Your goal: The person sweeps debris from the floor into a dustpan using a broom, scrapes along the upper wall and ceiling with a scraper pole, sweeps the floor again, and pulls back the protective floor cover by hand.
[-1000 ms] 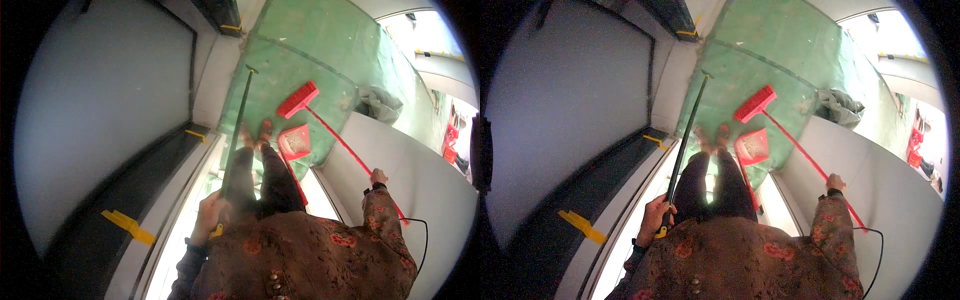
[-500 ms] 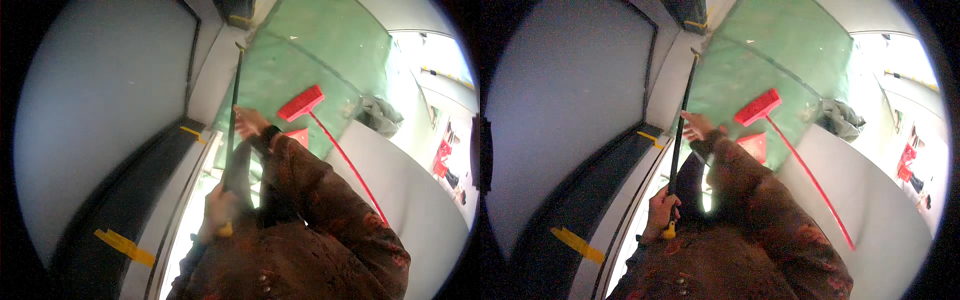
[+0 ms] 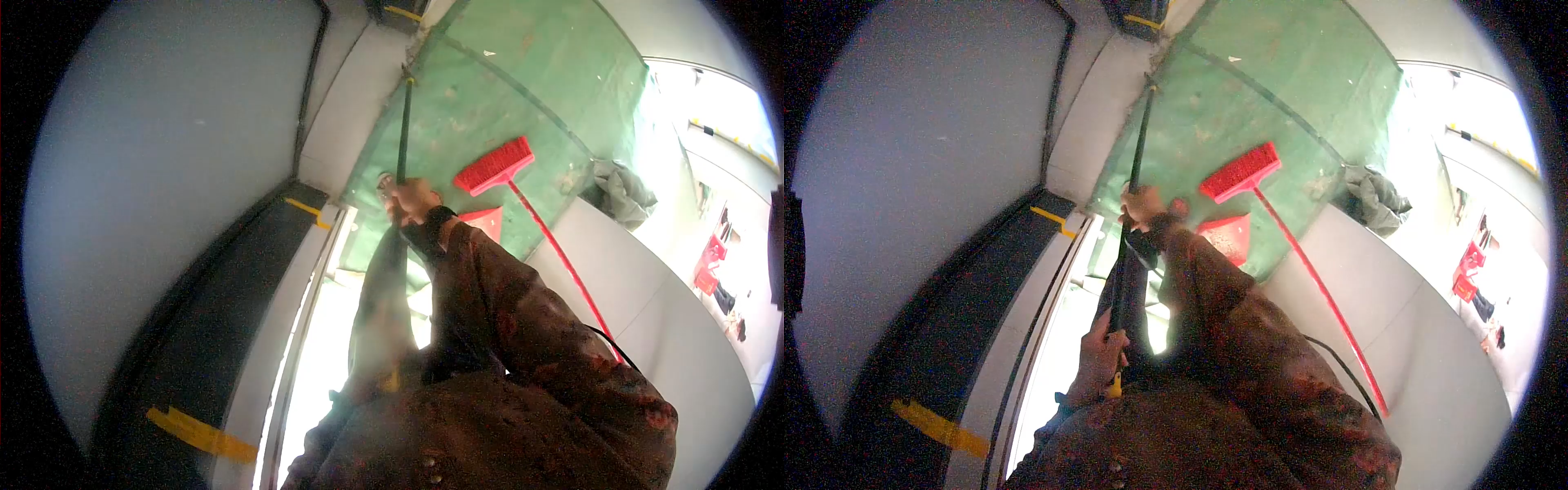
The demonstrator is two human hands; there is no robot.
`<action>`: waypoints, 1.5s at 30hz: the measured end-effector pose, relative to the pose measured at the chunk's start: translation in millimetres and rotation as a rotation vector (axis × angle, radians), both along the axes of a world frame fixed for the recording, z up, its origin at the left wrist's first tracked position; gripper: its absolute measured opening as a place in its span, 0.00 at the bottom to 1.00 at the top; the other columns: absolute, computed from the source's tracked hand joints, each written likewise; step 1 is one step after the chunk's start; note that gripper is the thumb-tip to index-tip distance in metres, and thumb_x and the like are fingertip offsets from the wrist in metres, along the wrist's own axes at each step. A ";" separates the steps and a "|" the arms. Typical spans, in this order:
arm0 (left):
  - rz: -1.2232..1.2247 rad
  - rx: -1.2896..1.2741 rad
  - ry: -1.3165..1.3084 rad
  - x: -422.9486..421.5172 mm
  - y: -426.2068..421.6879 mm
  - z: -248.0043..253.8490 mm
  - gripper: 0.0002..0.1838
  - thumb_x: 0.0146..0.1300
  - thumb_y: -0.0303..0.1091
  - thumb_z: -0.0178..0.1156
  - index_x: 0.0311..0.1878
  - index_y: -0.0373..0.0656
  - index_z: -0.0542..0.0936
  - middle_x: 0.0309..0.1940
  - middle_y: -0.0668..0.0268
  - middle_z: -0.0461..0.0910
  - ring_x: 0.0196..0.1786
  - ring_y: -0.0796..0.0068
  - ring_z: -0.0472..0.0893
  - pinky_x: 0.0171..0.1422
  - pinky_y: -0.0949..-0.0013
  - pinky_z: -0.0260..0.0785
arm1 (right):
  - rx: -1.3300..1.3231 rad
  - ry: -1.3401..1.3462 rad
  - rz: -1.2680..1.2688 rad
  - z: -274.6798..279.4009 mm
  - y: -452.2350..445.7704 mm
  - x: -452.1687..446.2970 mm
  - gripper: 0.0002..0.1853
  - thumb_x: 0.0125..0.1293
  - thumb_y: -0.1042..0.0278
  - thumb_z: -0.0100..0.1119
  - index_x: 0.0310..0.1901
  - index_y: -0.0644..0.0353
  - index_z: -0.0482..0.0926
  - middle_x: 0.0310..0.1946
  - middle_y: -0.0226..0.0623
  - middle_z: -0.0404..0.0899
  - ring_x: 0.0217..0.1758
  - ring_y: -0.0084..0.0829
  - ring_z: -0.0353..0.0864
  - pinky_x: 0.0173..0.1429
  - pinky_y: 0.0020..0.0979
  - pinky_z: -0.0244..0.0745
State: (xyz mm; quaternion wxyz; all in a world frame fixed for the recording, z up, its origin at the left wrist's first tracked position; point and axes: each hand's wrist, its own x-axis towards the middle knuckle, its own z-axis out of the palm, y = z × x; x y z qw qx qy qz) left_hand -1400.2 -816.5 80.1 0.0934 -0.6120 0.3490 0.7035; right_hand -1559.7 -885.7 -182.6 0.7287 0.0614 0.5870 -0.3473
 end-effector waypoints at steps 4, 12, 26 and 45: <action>-0.005 -0.119 -0.041 -0.2 -7.8 0.5 0.25 0.64 0.32 0.46 0.65 0.38 0.60 0.24 0.65 0.72 0.17 0.81 0.73 0.21 0.76 0.70 | -0.070 0.081 0.085 -11.7 -15.2 7.8 0.08 0.59 0.72 0.54 0.32 0.69 0.72 0.23 0.41 0.74 0.19 0.34 0.78 0.15 0.32 0.73; -0.045 -0.160 -0.019 4.6 -8.2 -27.6 0.26 0.64 0.33 0.47 0.64 0.36 0.61 0.27 0.64 0.74 0.16 0.80 0.73 0.21 0.76 0.69 | 0.000 -0.070 -0.001 -59.5 -11.9 6.2 0.09 0.60 0.70 0.54 0.33 0.69 0.72 0.21 0.39 0.74 0.18 0.34 0.79 0.13 0.31 0.70; -0.078 0.058 0.058 42.9 27.8 -43.6 0.29 0.64 0.36 0.50 0.66 0.35 0.59 0.25 0.63 0.75 0.18 0.79 0.74 0.21 0.75 0.68 | 0.008 0.061 -0.111 12.1 32.1 -7.4 0.09 0.56 0.72 0.56 0.28 0.73 0.75 0.20 0.40 0.74 0.20 0.32 0.75 0.23 0.32 0.70; 0.160 0.140 0.161 70.2 -39.8 -67.3 0.25 0.65 0.39 0.48 0.60 0.32 0.65 0.24 0.65 0.74 0.15 0.80 0.73 0.17 0.76 0.67 | -0.030 0.545 0.378 -31.7 -41.0 28.8 0.15 0.54 0.70 0.54 0.20 0.77 0.72 0.17 0.55 0.76 0.16 0.44 0.79 0.21 0.40 0.76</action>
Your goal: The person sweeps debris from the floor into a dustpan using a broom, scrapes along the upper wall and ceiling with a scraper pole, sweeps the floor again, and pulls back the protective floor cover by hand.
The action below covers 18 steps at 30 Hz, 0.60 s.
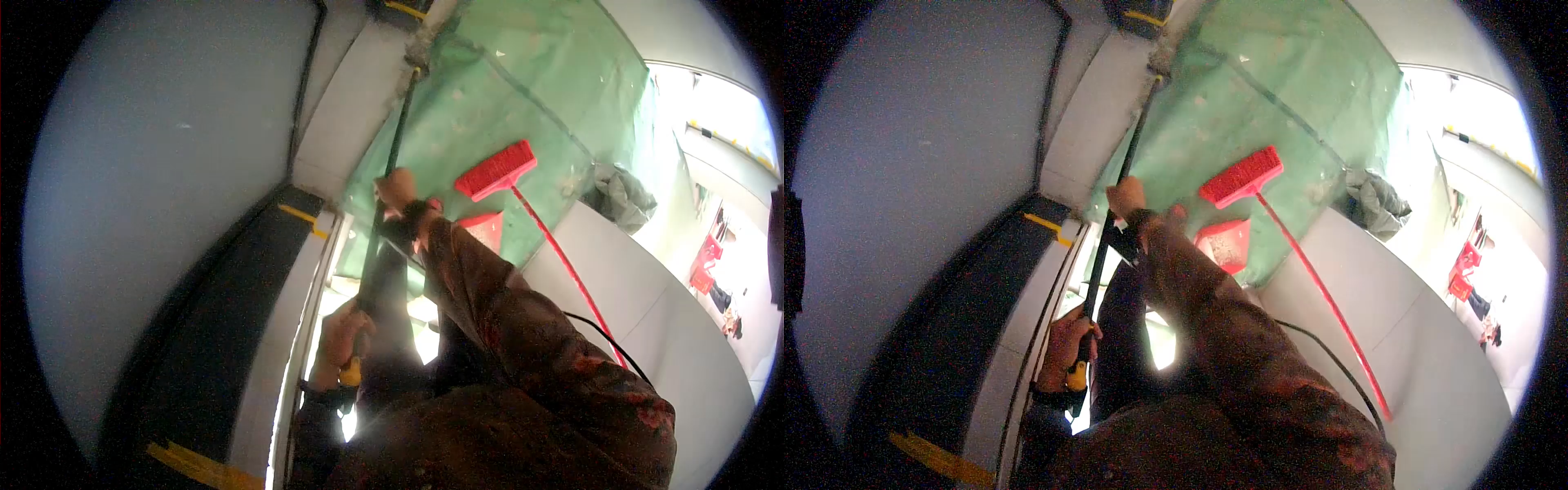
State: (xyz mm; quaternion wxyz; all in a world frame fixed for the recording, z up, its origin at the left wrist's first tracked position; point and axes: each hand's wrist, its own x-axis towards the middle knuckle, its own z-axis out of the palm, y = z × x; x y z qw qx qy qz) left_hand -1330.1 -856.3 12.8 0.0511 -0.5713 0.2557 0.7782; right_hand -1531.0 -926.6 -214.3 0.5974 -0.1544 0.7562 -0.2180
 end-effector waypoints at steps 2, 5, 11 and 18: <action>0.011 -0.028 0.010 2.0 8.0 -4.1 0.26 0.65 0.39 0.48 0.61 0.33 0.64 0.25 0.63 0.75 0.15 0.80 0.73 0.16 0.76 0.66 | -0.139 0.122 0.148 -3.7 1.3 2.0 0.16 0.53 0.69 0.55 0.16 0.75 0.71 0.13 0.52 0.75 0.17 0.43 0.80 0.21 0.39 0.76; 0.030 -0.045 0.026 -5.8 -2.7 -4.3 0.25 0.65 0.38 0.48 0.62 0.34 0.64 0.25 0.63 0.75 0.15 0.78 0.73 0.17 0.75 0.67 | -0.162 0.150 -0.002 4.2 -2.0 -8.1 0.15 0.52 0.69 0.57 0.17 0.74 0.72 0.14 0.52 0.75 0.18 0.43 0.80 0.22 0.38 0.76; 0.036 -0.039 0.065 -23.1 -7.0 -38.0 0.27 0.64 0.41 0.49 0.63 0.36 0.63 0.25 0.62 0.75 0.14 0.77 0.73 0.16 0.74 0.66 | 0.050 0.066 -0.095 -6.0 -28.1 -42.0 0.15 0.51 0.67 0.58 0.21 0.74 0.74 0.16 0.52 0.76 0.20 0.44 0.81 0.24 0.40 0.76; 0.400 -0.028 0.335 4.1 34.9 -49.0 0.25 0.64 0.36 0.47 0.63 0.38 0.64 0.25 0.63 0.75 0.15 0.78 0.74 0.17 0.75 0.67 | -0.167 0.183 0.035 -9.5 -8.6 -37.8 0.16 0.51 0.64 0.58 0.26 0.73 0.74 0.18 0.51 0.76 0.19 0.43 0.79 0.26 0.40 0.74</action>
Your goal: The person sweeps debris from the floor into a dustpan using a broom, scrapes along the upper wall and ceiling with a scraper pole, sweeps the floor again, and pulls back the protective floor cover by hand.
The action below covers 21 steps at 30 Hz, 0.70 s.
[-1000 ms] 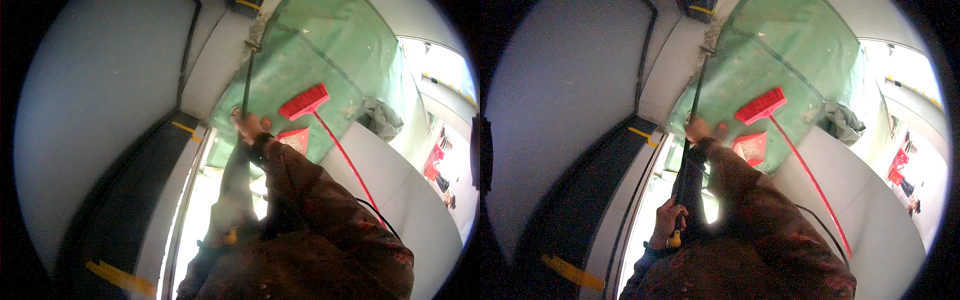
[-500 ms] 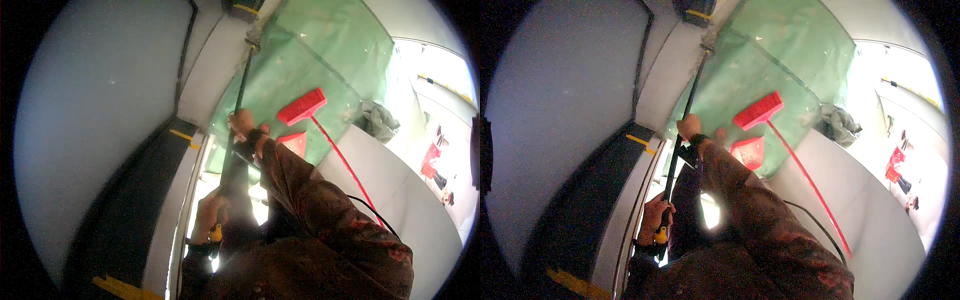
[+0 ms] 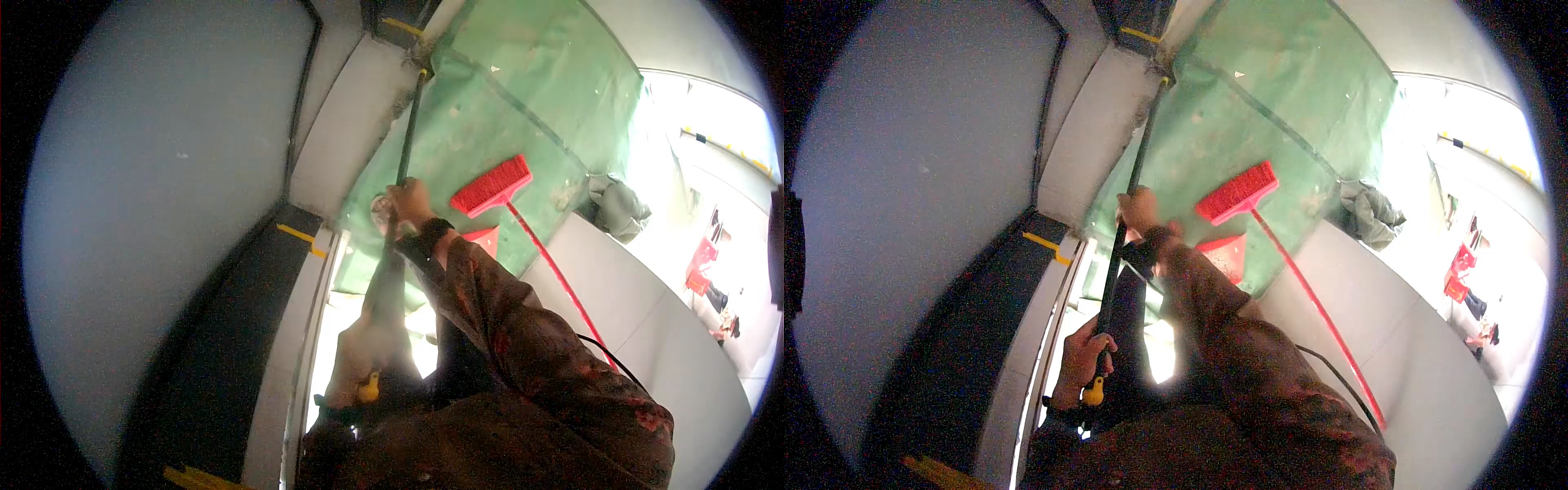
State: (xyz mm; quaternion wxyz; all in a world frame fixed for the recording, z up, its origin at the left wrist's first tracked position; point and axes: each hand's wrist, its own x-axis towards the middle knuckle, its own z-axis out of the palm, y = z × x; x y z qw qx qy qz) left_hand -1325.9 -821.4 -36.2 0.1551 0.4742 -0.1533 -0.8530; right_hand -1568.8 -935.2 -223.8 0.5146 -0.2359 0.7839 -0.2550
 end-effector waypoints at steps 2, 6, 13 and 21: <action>-0.282 0.119 -0.239 -41.7 -43.3 34.2 0.25 0.62 0.33 0.48 0.64 0.38 0.64 0.25 0.63 0.75 0.16 0.78 0.74 0.18 0.75 0.68 | 0.023 -0.027 -0.092 -10.1 4.7 -5.8 0.14 0.51 0.65 0.57 0.25 0.73 0.74 0.17 0.50 0.76 0.19 0.41 0.79 0.25 0.40 0.73; -0.709 0.087 -0.570 -60.9 -44.7 31.4 0.26 0.62 0.30 0.48 0.64 0.36 0.62 0.25 0.62 0.75 0.17 0.78 0.74 0.20 0.76 0.69 | -0.048 -0.072 -0.106 8.8 9.6 -26.0 0.11 0.58 0.68 0.53 0.26 0.69 0.71 0.18 0.39 0.71 0.18 0.34 0.76 0.21 0.34 0.70; -0.686 -0.123 -0.442 -87.9 -71.5 33.1 0.27 0.61 0.29 0.48 0.64 0.33 0.61 0.25 0.62 0.75 0.18 0.79 0.73 0.21 0.75 0.69 | -0.054 -0.197 -0.388 6.0 15.2 -47.5 0.11 0.60 0.68 0.51 0.29 0.70 0.71 0.19 0.37 0.71 0.16 0.30 0.72 0.20 0.33 0.69; -0.288 -0.047 -0.139 -95.9 -72.6 -17.1 0.24 0.62 0.31 0.48 0.62 0.36 0.65 0.24 0.65 0.74 0.16 0.81 0.72 0.21 0.76 0.67 | 0.070 0.131 -0.069 -65.9 -9.6 -93.2 0.13 0.56 0.65 0.53 0.22 0.67 0.73 0.17 0.45 0.76 0.24 0.48 0.79 0.29 0.40 0.74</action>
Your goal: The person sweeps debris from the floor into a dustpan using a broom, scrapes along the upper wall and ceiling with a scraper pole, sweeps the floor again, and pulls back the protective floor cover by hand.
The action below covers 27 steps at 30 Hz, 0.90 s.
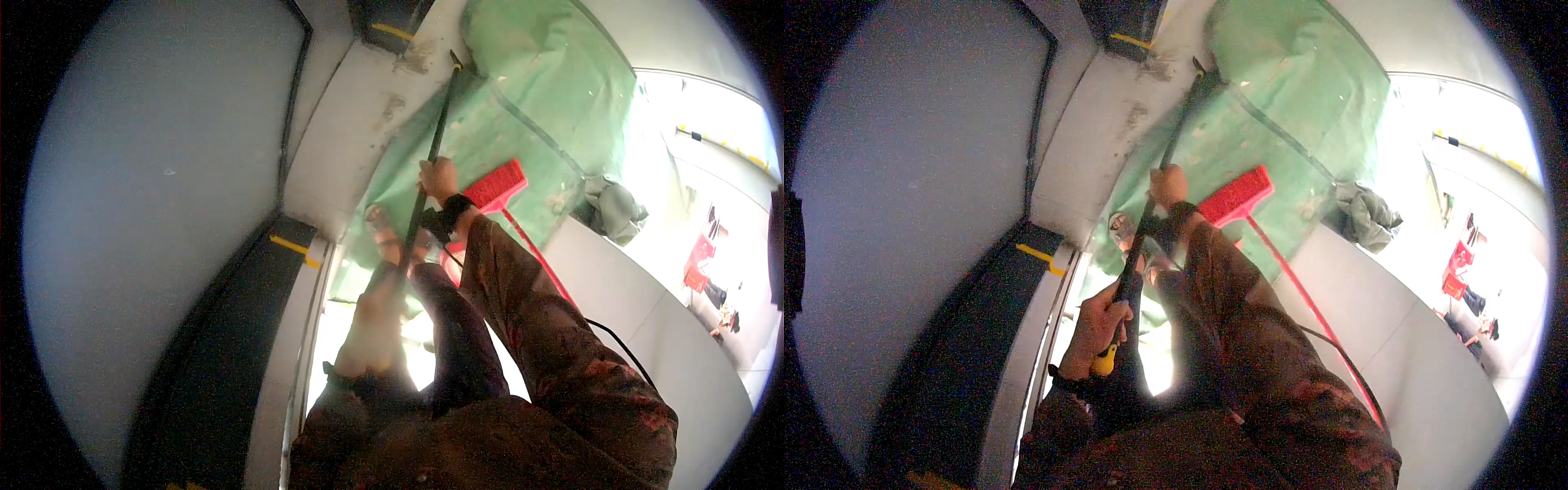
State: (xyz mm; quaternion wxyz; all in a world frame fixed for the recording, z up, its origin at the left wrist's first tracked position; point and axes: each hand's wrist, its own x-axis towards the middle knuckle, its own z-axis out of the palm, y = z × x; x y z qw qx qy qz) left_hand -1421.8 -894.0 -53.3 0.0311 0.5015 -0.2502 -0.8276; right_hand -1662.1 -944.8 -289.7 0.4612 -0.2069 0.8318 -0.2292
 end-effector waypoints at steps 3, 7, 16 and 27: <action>-0.068 -0.079 -0.076 -25.7 -18.5 -3.7 0.21 0.63 0.33 0.49 0.59 0.37 0.68 0.24 0.66 0.74 0.16 0.81 0.72 0.18 0.77 0.66 | -0.385 0.202 0.308 -16.5 -19.7 -10.7 0.15 0.58 0.67 0.51 0.18 0.68 0.71 0.14 0.42 0.75 0.15 0.34 0.78 0.17 0.34 0.68; 0.046 0.048 -0.094 -47.8 -35.2 -4.8 0.20 0.64 0.35 0.50 0.57 0.36 0.68 0.25 0.66 0.75 0.15 0.80 0.73 0.17 0.76 0.66 | 0.084 0.096 0.260 -7.8 -66.0 -19.6 0.10 0.52 0.63 0.57 0.24 0.61 0.79 0.26 0.49 0.78 0.35 0.46 0.79 0.41 0.41 0.74; 0.113 0.004 -0.083 -6.7 42.8 -7.5 0.20 0.63 0.38 0.50 0.53 0.34 0.70 0.22 0.64 0.74 0.15 0.76 0.72 0.17 0.73 0.66 | 0.117 0.307 0.702 22.9 -29.5 19.4 0.09 0.51 0.68 0.57 0.25 0.67 0.78 0.27 0.52 0.79 0.35 0.51 0.79 0.38 0.44 0.74; -0.147 0.009 -0.236 42.6 95.5 7.4 0.19 0.65 0.38 0.48 0.52 0.32 0.69 0.24 0.61 0.75 0.14 0.75 0.73 0.17 0.73 0.67 | 0.026 0.424 1.178 59.7 11.8 62.8 0.13 0.51 0.61 0.58 0.25 0.64 0.79 0.29 0.50 0.80 0.33 0.45 0.80 0.37 0.39 0.74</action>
